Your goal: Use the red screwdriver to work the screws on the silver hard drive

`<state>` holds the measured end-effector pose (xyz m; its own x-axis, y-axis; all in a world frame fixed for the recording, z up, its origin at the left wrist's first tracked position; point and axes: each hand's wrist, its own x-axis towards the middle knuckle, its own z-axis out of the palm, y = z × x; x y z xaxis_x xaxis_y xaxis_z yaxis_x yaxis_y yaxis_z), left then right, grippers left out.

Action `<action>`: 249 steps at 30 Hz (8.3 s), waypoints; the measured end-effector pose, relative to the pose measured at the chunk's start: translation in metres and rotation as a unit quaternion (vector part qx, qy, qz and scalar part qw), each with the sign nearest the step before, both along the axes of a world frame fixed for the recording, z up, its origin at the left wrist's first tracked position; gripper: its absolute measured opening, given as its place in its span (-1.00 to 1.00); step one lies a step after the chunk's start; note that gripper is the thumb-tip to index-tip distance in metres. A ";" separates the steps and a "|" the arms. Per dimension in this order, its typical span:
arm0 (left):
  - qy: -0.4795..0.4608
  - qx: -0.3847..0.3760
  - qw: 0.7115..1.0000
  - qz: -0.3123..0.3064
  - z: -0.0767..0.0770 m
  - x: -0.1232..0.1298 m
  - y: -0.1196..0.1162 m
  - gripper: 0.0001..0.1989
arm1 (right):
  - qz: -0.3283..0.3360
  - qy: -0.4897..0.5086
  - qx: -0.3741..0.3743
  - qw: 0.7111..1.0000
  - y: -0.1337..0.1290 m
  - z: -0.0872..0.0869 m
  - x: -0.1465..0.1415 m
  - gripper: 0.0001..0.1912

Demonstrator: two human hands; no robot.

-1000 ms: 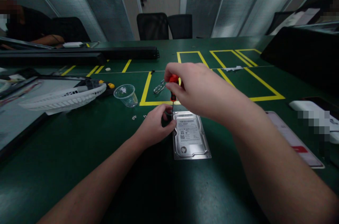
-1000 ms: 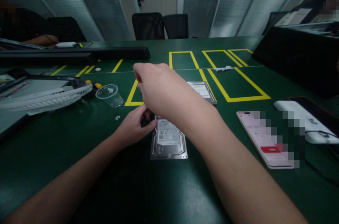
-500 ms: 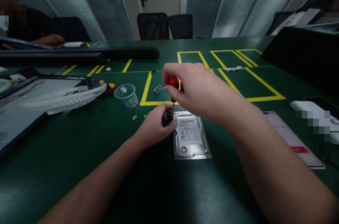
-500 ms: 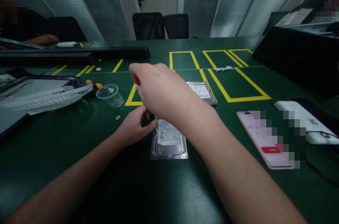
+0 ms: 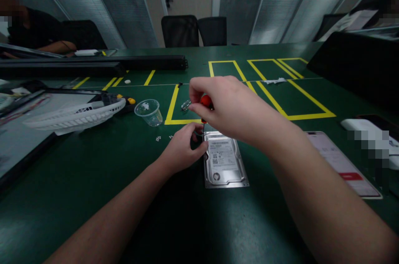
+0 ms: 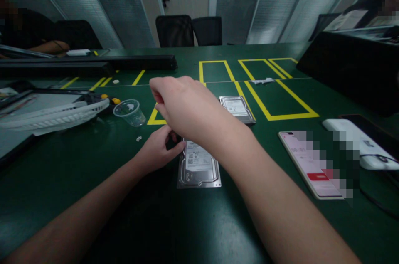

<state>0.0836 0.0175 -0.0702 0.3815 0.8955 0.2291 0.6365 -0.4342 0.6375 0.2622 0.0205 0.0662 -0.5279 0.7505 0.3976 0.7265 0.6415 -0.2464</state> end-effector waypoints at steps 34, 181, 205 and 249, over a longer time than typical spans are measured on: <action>0.005 -0.011 1.000 0.003 0.001 0.000 -0.001 -0.75 | -0.016 0.000 -0.013 1.000 -0.003 0.004 0.000 -0.88; 0.009 -0.019 1.000 0.004 -0.001 0.000 0.000 -0.77 | -0.043 -0.023 -0.026 0.998 -0.003 0.007 -0.002 -0.78; 0.015 -0.022 1.000 0.009 0.000 -0.001 0.000 -0.77 | -0.039 -0.017 -0.042 0.998 -0.001 0.004 -0.002 -0.79; 0.015 -0.010 1.000 0.008 0.002 0.000 -0.001 -0.77 | -0.051 -0.022 -0.033 0.998 -0.002 0.006 -0.004 -0.81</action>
